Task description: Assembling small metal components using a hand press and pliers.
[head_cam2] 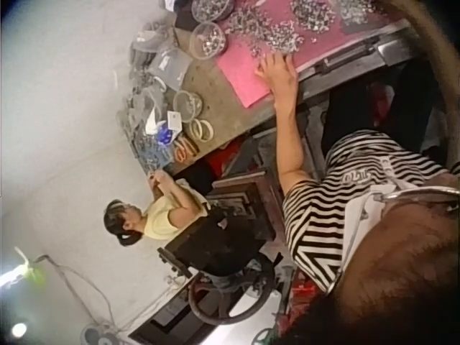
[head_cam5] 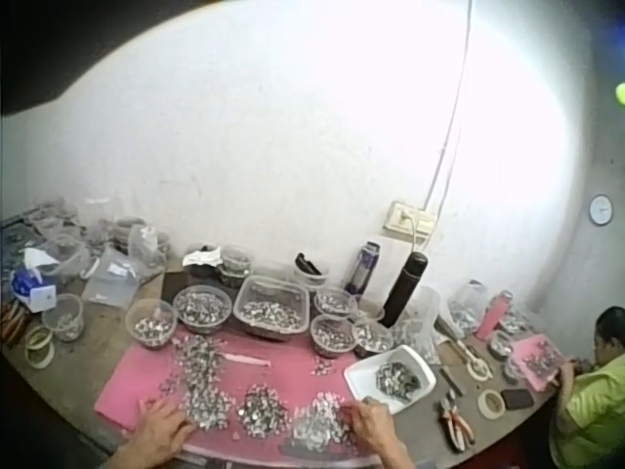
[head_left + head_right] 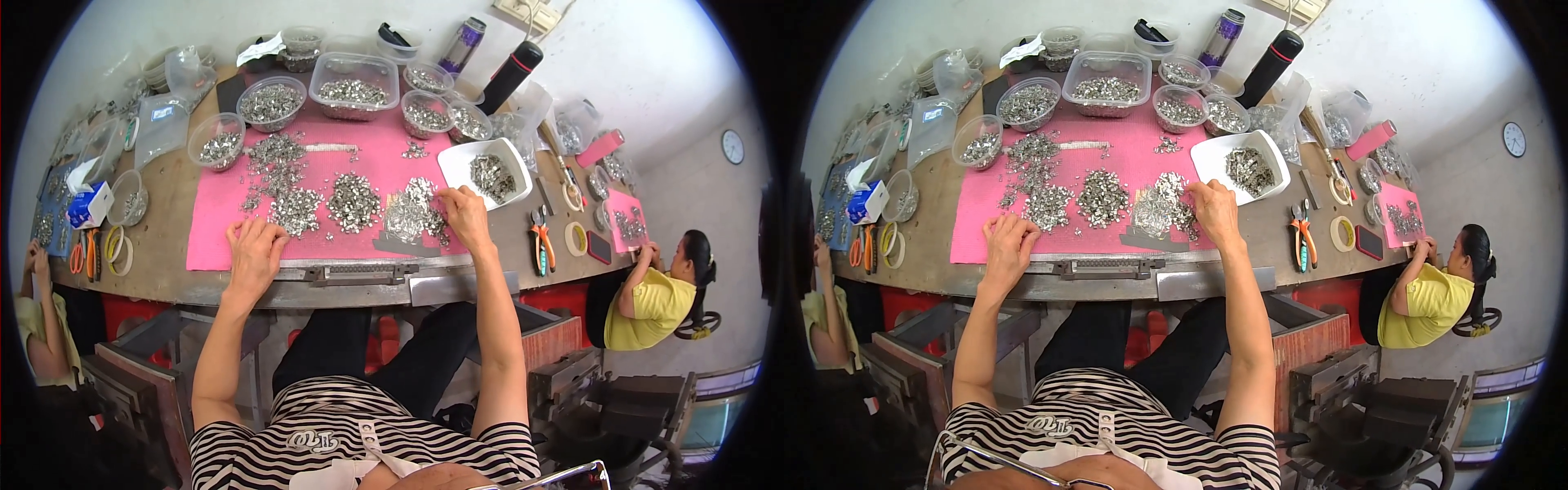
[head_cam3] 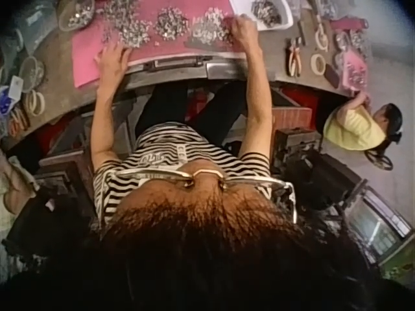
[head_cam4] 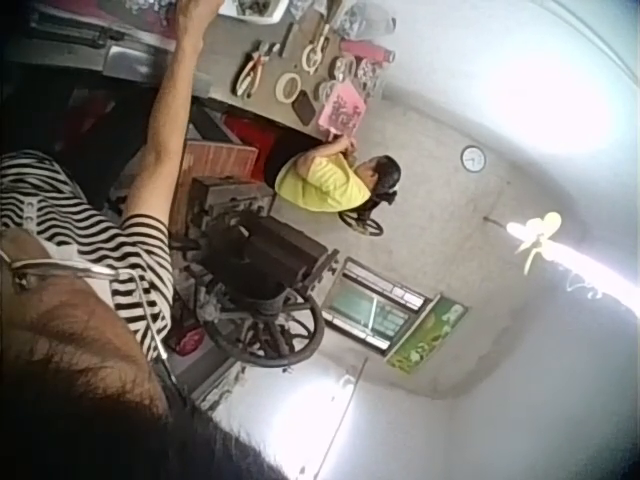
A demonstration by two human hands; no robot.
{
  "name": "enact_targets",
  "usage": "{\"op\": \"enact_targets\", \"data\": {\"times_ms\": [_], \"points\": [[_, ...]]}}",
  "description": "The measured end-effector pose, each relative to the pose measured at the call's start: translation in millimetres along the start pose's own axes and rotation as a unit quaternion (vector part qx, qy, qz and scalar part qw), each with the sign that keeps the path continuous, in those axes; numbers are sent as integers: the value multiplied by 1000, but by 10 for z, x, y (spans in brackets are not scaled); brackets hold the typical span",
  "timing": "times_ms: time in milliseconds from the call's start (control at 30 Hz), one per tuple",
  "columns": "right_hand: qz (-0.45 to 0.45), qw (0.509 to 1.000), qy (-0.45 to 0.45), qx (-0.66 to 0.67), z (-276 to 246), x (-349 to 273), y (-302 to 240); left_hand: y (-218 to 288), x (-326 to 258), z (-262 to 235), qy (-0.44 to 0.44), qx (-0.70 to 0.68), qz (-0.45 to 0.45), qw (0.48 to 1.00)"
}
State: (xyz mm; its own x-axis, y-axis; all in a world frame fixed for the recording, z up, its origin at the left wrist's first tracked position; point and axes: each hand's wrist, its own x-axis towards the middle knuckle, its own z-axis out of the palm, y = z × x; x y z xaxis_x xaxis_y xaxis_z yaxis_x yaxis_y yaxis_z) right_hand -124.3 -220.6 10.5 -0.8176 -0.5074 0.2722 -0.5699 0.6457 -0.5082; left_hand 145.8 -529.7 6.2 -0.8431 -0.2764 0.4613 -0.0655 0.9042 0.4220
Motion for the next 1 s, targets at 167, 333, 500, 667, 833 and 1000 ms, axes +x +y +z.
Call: {"op": "enact_targets", "data": {"times_ms": [167, 333, 500, 667, 833, 1000], "points": [[-86, 995, 12, -53, 45, -20, 49, -13, -16, -1, 3, 24, 7, 1000], [-94, 992, 44, -66, 1, -78, 47, 293, 24, 41, 8, -55, 19, 998], [-103, 986, 52, 119, -47, -526, -546, 502, -130, 188, -7, -126, 78, 989], [-99, 979, 9, 175, 25, -950, -752, 526, -149, 246, -17, -136, 118, 984], [-106, 975, 6, 193, 102, -1090, -870, 585, -111, 179, -35, -128, 105, 986], [-201, 976, 9, 84, 131, -1076, -937, 609, -86, 163, -58, -115, 82, 988]]}}
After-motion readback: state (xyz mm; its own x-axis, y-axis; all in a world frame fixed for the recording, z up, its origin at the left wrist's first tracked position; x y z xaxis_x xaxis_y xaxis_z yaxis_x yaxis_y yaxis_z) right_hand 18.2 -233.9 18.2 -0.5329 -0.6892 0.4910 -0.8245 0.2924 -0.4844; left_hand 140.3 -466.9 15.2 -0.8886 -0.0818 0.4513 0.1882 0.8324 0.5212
